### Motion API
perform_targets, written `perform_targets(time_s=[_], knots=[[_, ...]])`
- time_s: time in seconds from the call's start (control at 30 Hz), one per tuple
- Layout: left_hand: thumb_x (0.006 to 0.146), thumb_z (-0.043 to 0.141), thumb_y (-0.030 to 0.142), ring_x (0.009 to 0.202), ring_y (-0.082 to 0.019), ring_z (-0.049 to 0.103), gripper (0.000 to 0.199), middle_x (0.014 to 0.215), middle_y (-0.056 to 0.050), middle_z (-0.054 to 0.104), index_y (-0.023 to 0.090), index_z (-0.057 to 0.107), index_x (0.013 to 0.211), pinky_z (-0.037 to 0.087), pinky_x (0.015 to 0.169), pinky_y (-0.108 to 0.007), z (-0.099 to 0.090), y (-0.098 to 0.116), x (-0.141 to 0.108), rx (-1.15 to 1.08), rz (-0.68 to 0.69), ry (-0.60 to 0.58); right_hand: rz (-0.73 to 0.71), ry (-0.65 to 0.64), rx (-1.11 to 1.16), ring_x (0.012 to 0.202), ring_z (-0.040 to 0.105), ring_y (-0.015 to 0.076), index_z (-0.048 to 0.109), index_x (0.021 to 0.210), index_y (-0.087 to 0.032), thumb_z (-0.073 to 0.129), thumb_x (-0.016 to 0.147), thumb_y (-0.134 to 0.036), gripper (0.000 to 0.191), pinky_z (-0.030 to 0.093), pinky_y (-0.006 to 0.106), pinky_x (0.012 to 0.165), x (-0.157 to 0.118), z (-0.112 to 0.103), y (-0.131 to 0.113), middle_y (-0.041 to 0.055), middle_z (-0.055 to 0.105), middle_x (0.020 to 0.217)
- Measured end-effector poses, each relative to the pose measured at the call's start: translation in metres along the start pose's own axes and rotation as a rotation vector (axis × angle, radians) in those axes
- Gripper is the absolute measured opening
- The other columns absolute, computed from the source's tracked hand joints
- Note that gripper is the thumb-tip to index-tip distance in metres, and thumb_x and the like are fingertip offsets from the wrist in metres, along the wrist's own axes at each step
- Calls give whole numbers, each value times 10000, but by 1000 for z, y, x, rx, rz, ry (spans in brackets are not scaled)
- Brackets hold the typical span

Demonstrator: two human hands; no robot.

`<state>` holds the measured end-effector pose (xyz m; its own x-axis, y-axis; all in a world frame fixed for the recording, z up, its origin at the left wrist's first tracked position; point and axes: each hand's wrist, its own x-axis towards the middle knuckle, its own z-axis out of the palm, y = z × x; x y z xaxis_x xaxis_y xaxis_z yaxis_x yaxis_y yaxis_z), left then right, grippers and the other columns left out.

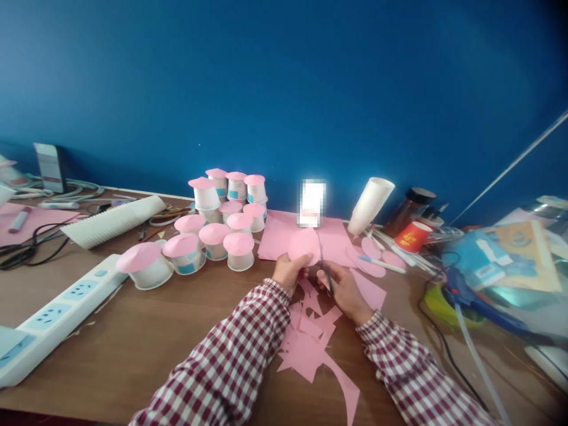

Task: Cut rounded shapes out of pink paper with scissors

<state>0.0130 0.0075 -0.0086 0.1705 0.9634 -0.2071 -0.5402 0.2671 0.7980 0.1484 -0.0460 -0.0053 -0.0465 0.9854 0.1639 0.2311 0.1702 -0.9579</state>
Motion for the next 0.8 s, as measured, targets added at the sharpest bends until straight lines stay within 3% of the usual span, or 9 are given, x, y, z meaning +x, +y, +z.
perform_targets(time_s=[0.2,0.8], knots=[[550,807,253,399,-54,418,289,502,7,536,76,623,683,334,378,-200,-1,0,0,20,-9,-7,6,-4,-13,598,528,147,643,1029,-160,631,814,-460,370,479,271,567,1,-1,2,11,578,689],[540,813,271,399,-54,408,311,480,27,495,84,612,684,326,375,-198,-1,-1,0,9,7,-5,10,5,23,545,497,131,657,1023,-164,638,806,-451,360,478,265,529,1,0,-1,-10,540,628]])
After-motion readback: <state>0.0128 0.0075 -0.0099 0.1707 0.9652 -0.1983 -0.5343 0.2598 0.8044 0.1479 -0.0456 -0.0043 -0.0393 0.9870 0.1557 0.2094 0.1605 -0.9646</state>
